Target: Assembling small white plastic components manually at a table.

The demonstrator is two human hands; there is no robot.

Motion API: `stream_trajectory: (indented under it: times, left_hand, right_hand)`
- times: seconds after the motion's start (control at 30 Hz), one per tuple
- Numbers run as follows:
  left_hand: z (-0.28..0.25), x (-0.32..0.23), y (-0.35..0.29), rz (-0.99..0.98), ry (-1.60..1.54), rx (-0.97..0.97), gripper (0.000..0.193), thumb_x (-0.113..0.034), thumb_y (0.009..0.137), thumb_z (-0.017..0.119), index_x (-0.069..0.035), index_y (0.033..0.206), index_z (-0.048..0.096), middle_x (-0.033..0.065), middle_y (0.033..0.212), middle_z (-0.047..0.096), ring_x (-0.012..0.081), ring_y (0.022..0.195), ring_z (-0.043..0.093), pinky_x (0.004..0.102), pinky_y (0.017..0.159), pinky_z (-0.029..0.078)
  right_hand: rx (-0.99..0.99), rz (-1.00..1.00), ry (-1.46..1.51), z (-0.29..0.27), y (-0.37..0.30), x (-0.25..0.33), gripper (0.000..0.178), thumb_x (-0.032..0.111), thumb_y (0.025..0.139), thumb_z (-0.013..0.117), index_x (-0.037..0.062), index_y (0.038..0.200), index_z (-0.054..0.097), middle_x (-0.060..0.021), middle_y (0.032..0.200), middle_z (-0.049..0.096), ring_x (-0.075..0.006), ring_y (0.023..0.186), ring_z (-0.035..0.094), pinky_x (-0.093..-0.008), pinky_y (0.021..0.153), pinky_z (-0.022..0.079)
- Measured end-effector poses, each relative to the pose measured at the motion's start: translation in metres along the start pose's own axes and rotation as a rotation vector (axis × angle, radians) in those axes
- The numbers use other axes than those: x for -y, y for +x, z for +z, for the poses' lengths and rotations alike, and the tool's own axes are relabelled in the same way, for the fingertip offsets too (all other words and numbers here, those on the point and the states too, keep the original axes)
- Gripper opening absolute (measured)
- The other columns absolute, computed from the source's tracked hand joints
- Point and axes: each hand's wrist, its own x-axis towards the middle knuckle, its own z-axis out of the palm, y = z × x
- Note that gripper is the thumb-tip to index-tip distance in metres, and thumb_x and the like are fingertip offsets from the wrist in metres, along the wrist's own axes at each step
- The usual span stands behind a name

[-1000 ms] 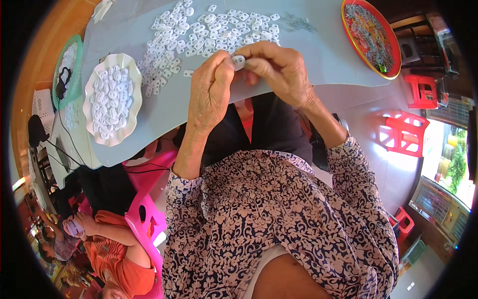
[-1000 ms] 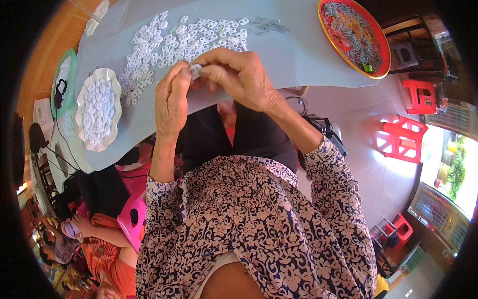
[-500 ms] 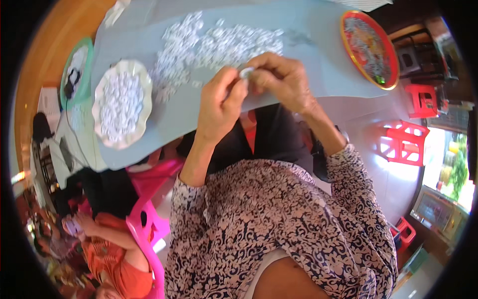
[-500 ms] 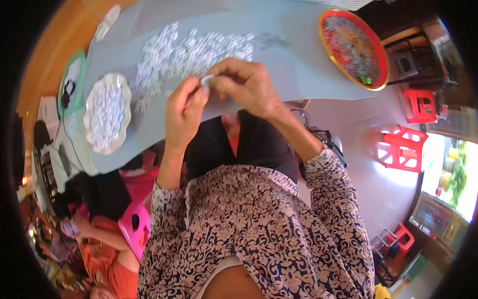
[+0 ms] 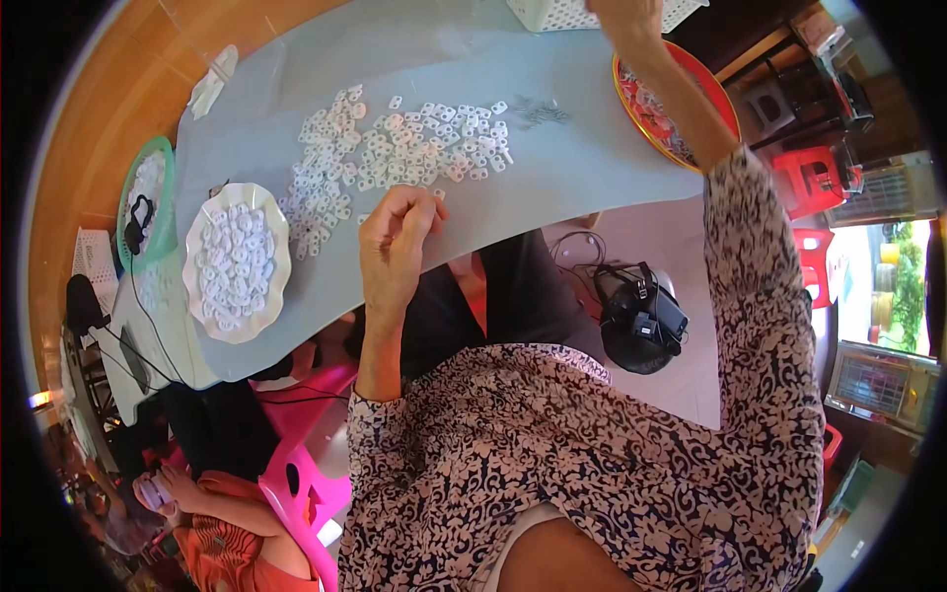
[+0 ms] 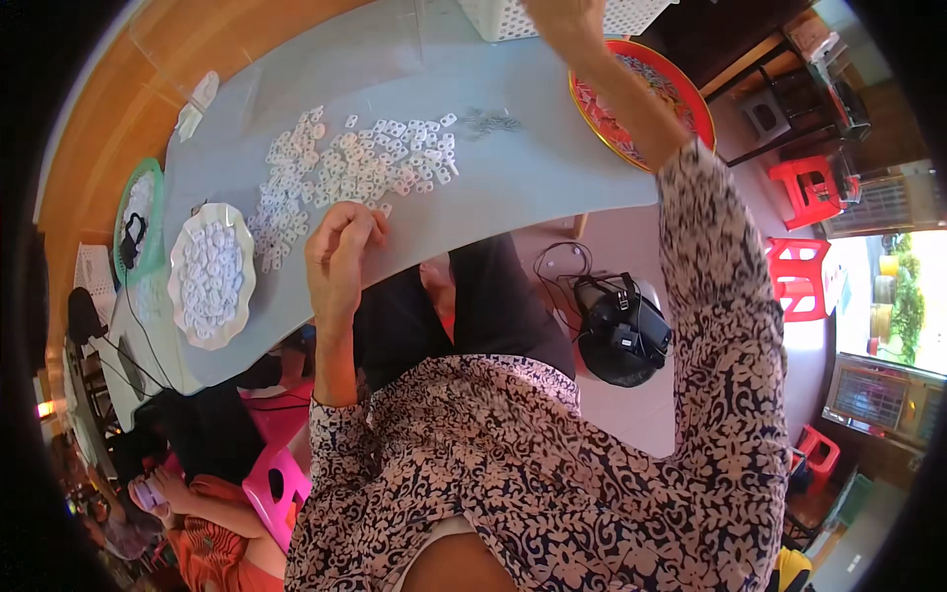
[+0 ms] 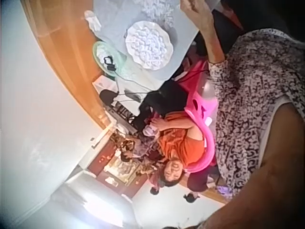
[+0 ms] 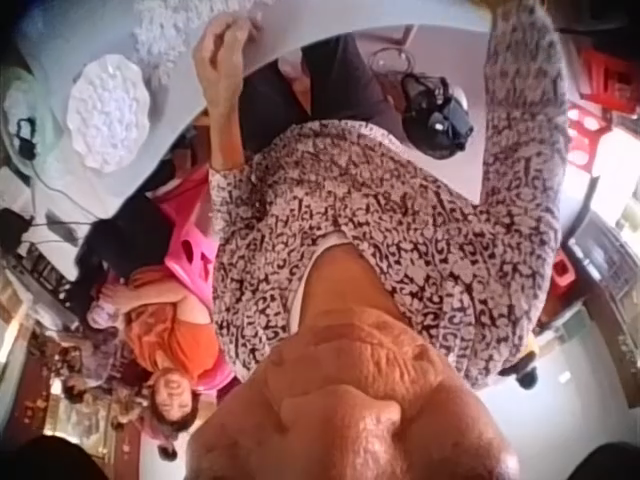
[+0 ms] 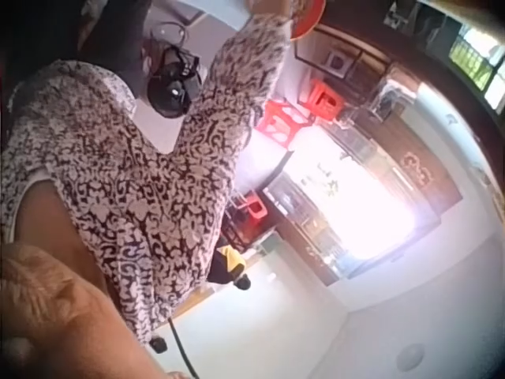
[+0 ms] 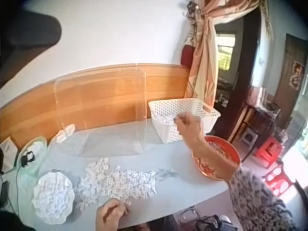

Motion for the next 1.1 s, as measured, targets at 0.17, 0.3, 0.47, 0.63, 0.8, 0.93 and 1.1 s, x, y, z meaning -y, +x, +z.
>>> stream_trajectory:
  times: [0.17,0.3,0.47,0.63,0.8,0.93,1.1]
  left_hand:
    - [0.011,-0.006,0.002,0.077,-0.112,0.037,0.015,-0.009,0.091,0.050,0.002,0.083,0.056,0.0022,0.073,0.054,0.0081,0.072,0.049,0.0249,0.078,0.043]
    - [0.009,-0.004,0.000,0.084,-0.107,0.046,0.014,-0.009,0.092,0.049,0.002,0.085,0.055,0.0036,0.074,0.053,0.0098,0.074,0.050,0.0282,0.084,0.044]
    - [0.008,-0.005,0.001,0.121,-0.050,0.080,0.014,-0.009,0.092,0.048,0.002,0.086,0.054,0.0039,0.076,0.053,0.0107,0.076,0.050,0.0281,0.084,0.043]
    - [0.009,-0.005,-0.001,0.108,0.028,0.058,0.013,-0.010,0.092,0.048,0.002,0.089,0.055,0.0037,0.076,0.053,0.0106,0.076,0.050,0.0258,0.078,0.041]
    - [0.008,-0.002,-0.001,0.136,0.032,0.084,0.013,-0.010,0.092,0.049,0.001,0.090,0.055,0.0038,0.077,0.053,0.0098,0.076,0.049,0.0248,0.077,0.041]
    - [0.009,-0.003,-0.001,0.139,0.059,0.088,0.013,-0.010,0.091,0.049,0.002,0.090,0.055,0.0036,0.077,0.053,0.0090,0.075,0.049,0.0238,0.076,0.041]
    - [0.009,-0.002,-0.001,0.141,0.093,0.071,0.013,-0.010,0.091,0.049,0.001,0.089,0.055,0.0026,0.077,0.054,0.0082,0.073,0.048,0.0229,0.074,0.040]
  right_hand:
    - [-0.050,-0.328,-0.200,-0.019,0.030,-0.031,0.016,0.015,0.080,0.061,0.0004,0.085,0.066,-0.0124,0.073,0.065,-0.0216,0.067,0.063,-0.0332,0.062,0.050]
    - [0.116,-0.327,-0.017,0.008,-0.044,0.002,0.010,0.010,0.081,0.060,0.0020,0.084,0.065,-0.0089,0.069,0.062,-0.0160,0.058,0.057,-0.0287,0.056,0.047]
    - [0.514,-0.270,-0.058,-0.002,-0.087,0.015,0.012,0.012,0.081,0.063,0.0017,0.087,0.066,-0.0098,0.073,0.064,-0.0135,0.060,0.059,-0.0275,0.058,0.047]
    - [0.598,-0.346,-0.173,-0.010,-0.090,0.009,0.013,0.011,0.077,0.060,0.0036,0.086,0.067,-0.0109,0.080,0.065,-0.0265,0.071,0.062,-0.0350,0.068,0.050]
    - [0.645,-0.392,-0.272,-0.009,-0.099,0.007,0.012,0.009,0.078,0.061,0.0020,0.086,0.065,-0.0110,0.081,0.063,-0.0264,0.072,0.061,-0.0347,0.067,0.049]
    - [0.653,-0.393,-0.283,-0.010,-0.100,0.005,0.010,0.008,0.078,0.060,0.0028,0.085,0.065,-0.0106,0.080,0.062,-0.0269,0.071,0.060,-0.0358,0.067,0.049]
    - [0.619,-0.375,-0.258,-0.011,-0.102,0.010,0.010,0.009,0.078,0.060,0.0027,0.085,0.064,-0.0106,0.080,0.062,-0.0270,0.071,0.060,-0.0358,0.066,0.049]
